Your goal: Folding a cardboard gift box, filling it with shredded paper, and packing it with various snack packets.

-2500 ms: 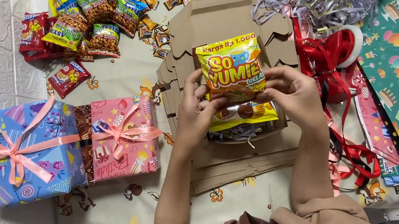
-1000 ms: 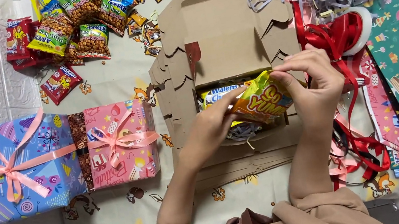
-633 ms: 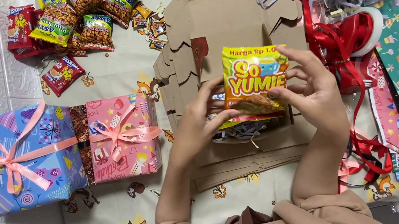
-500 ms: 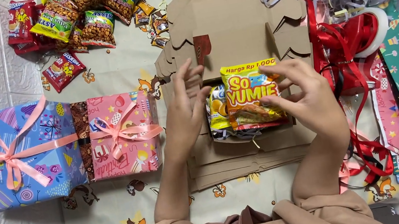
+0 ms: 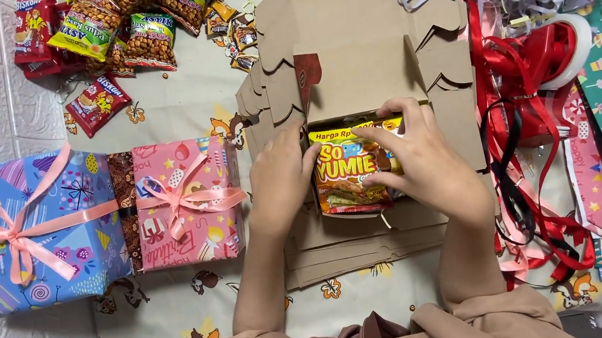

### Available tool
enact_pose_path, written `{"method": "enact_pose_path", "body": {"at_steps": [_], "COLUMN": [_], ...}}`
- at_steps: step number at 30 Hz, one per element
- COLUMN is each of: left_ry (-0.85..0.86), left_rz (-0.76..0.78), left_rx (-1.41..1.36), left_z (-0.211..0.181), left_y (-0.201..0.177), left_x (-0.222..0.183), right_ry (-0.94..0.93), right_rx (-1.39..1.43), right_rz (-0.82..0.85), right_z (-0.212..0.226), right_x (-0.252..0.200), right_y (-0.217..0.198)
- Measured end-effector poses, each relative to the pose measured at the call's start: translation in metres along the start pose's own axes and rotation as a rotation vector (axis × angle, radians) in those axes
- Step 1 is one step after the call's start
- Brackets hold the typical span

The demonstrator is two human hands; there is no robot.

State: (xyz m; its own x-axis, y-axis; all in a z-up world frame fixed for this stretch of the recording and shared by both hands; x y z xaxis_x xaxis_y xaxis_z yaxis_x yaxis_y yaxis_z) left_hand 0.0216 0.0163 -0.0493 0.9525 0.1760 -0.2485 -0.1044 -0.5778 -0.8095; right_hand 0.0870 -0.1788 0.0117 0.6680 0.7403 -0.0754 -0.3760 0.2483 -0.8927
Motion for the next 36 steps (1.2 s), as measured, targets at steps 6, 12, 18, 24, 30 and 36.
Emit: {"method": "enact_pose_path", "body": {"at_steps": [6,12,18,24,30,36], "left_ry": [0.017,0.000,-0.016,0.011,0.030,0.048], "left_rz": [0.007,0.044,0.046,0.059,0.047,0.057], "left_rx": [-0.025,-0.020,-0.028,-0.026,0.041,0.001], "left_z": [-0.004,-0.007,-0.013,-0.007,-0.007,0.002], "left_y": [-0.006,0.002,0.003,0.005,0.007,0.007], "left_x": [-0.002,-0.002,-0.003,0.002,0.001,0.002], "right_ry": [-0.179,-0.040,-0.061,-0.073,-0.035,-0.104], "right_rx": [-0.062,-0.154,-0.160,-0.221,-0.124,-0.112], "right_rz": [0.235,0.324,0.313,0.304,0.349,0.264], "right_z": [0.011,0.010,0.019,0.017,0.030,0.029], "right_x": [0.000,0.004,0.006,0.007,0.007,-0.002], "right_y": [0.011,0.032,0.037,0.047,0.028,0.024]}}
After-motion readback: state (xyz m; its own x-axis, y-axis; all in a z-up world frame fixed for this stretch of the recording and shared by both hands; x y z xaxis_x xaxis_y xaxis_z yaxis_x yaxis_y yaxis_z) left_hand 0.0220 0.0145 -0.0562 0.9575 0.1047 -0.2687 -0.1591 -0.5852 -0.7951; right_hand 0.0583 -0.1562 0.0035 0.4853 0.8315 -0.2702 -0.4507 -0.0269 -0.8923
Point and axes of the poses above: each hand's wrist, its own x-axis towards the middle knuckle, its own y-axis out of the palm, z = x × y, the point moved 1 cm from there along x, towards the middle knuckle, and after that the axes turned 2 degrees about -y, right-handed, at the moved point
